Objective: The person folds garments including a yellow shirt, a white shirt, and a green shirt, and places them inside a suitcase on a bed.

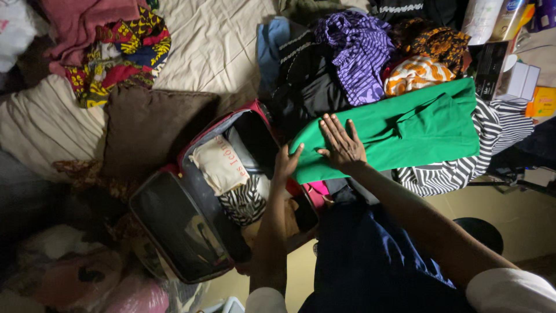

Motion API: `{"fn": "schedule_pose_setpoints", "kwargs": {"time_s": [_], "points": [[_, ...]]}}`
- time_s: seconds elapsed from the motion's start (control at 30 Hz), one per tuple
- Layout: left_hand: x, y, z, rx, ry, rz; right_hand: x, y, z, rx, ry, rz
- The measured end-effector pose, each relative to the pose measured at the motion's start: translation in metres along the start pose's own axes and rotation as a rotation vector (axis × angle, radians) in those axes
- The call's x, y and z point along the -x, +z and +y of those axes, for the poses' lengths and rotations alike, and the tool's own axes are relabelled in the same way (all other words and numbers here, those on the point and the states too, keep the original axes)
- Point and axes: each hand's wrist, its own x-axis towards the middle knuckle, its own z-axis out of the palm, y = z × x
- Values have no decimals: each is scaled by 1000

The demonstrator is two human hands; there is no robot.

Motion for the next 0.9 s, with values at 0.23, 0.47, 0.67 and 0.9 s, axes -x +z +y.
{"fn": "schedule_pose_setpoints", "kwargs": {"time_s": [0.23, 0.47, 0.67, 0.9], "points": [[36, -14, 72, -9, 64, 160, 20, -40, -4, -236, -4, -30], [65, 12, 166, -365, 230, 329, 67, -50, 28, -728, 232, -35], [45, 120, 200, -401, 246, 167, 72, 25, 96, -1756, 963, -52], [64, 149, 186, 80, 220, -48, 90, 11, 141, -1706, 923, -121]]}}
